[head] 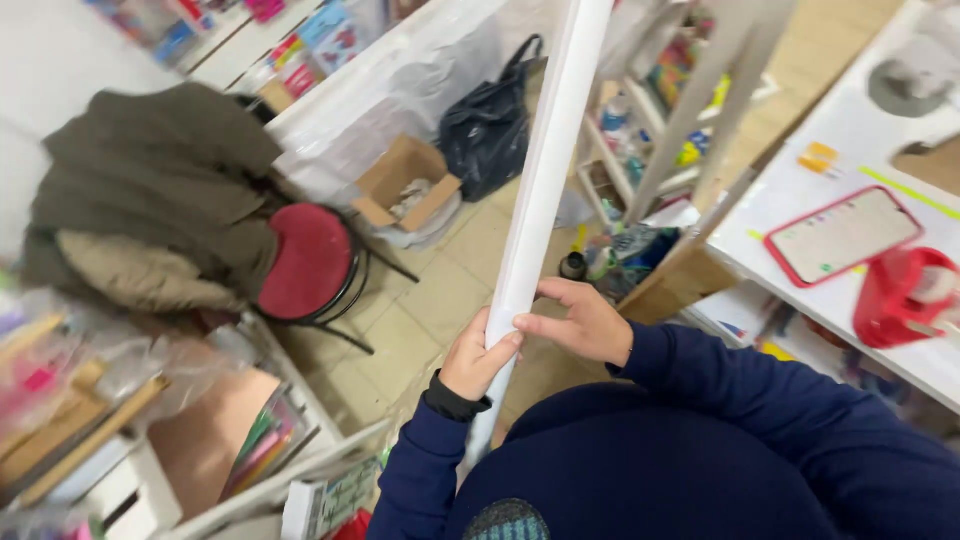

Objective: Cutting a piece of white paper and wrapping it around a cardboard tube, then securing it with tape.

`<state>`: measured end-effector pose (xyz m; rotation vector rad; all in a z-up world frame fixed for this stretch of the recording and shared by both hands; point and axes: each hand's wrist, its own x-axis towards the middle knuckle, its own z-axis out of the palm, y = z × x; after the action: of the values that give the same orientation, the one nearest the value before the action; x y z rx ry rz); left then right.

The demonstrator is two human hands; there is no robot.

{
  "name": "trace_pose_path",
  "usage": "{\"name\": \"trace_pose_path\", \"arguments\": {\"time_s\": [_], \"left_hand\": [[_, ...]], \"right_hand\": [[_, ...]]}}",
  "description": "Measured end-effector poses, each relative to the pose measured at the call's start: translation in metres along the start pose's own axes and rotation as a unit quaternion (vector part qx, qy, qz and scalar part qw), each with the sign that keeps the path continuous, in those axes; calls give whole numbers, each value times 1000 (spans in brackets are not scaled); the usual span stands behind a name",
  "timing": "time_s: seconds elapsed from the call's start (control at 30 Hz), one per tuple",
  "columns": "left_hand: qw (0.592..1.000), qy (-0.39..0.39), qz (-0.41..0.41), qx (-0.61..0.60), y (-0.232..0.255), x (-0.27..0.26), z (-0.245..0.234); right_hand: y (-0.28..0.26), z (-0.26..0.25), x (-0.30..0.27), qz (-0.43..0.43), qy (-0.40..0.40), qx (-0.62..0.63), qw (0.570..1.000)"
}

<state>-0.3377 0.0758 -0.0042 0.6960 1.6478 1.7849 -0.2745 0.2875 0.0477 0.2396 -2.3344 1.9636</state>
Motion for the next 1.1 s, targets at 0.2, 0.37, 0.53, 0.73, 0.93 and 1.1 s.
{"name": "trace_pose_path", "arguments": {"time_s": [0.2, 0.37, 0.53, 0.73, 0.93, 1.1], "left_hand": [[997, -76, 16, 0, 0, 59, 53], [994, -102, 8, 34, 9, 88, 99], [973, -225, 17, 57, 24, 122, 154], [940, -335, 16, 53, 61, 169, 194], [883, -468, 11, 26, 82, 233, 212], [829, -556, 8, 63, 122, 283, 240]], "right_hand": [[-22, -77, -67, 8, 47, -90, 995], [-27, -134, -144, 44, 3, -173, 984], [-21, -169, -237, 147, 287, -184, 929], [-27, -191, -280, 186, 497, -285, 798], [17, -206, -279, 202, 560, -181, 783], [47, -216, -280, 260, 601, -104, 749]]}}
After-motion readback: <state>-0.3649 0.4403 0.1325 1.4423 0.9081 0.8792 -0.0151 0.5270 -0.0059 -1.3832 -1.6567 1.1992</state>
